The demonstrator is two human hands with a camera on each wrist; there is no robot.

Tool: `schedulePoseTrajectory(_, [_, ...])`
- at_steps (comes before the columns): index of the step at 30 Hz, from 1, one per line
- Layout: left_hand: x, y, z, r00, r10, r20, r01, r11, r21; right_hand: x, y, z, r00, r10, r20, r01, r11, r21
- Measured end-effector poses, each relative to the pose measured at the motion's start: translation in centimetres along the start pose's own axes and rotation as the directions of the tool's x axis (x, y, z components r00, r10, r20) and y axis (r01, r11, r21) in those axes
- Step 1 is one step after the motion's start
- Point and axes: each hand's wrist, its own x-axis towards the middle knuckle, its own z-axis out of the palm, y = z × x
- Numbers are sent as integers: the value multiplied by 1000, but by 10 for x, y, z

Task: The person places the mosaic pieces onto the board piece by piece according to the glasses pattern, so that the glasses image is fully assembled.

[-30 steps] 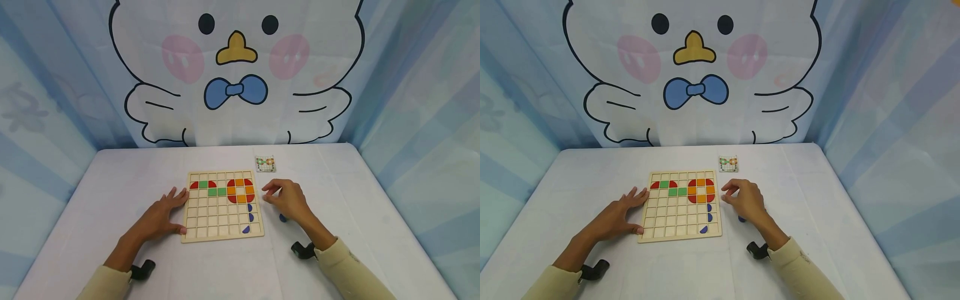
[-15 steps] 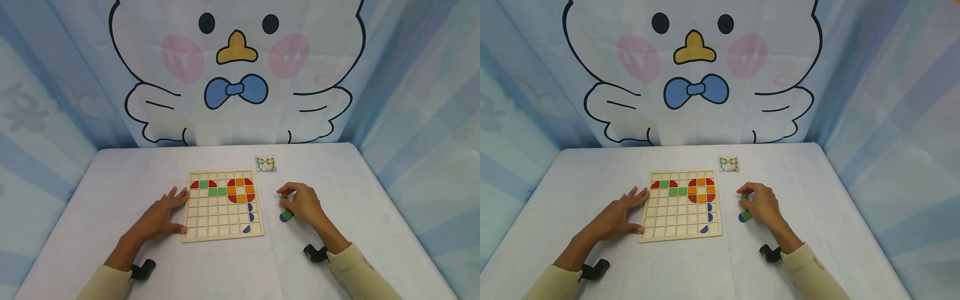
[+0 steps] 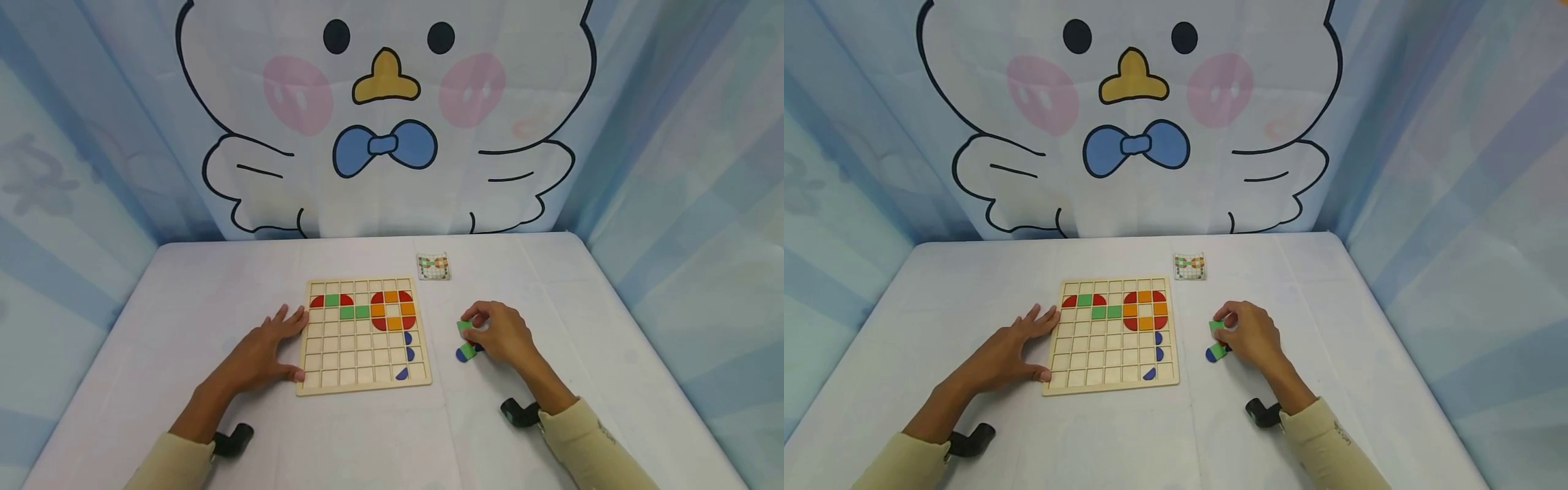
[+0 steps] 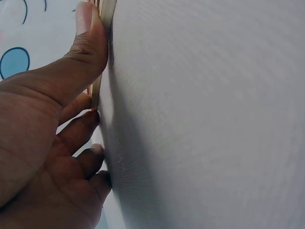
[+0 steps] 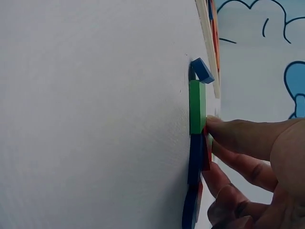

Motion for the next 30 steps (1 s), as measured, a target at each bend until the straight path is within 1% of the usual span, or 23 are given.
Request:
schedulePoseTrajectory(5, [0, 0, 0, 1000, -5, 3, 5, 1000, 0, 1, -1, 1, 1000, -22, -11, 22, 1000, 11])
schedulePoseTrajectory(13, [1, 0, -1, 1000, -11, 9, 11, 1000, 2, 2, -12, 9, 995, -83, -57, 89, 989, 115])
schedulePoseTrajectory(19, [0, -1, 0, 1000, -6, 7, 6, 1000, -3, 1, -31, 15, 990, -117, -79, 128, 981, 145])
schedulePoseTrajectory(23, [0, -2, 0, 1000, -7, 4, 7, 1000, -1, 0, -47, 19, 988, -133, -76, 145, 974, 174])
schedulePoseTrajectory(30, [1, -2, 0, 1000, -5, 2, 5, 1000, 1, 1, -73, 26, 980, -187, -68, 198, 953, 231])
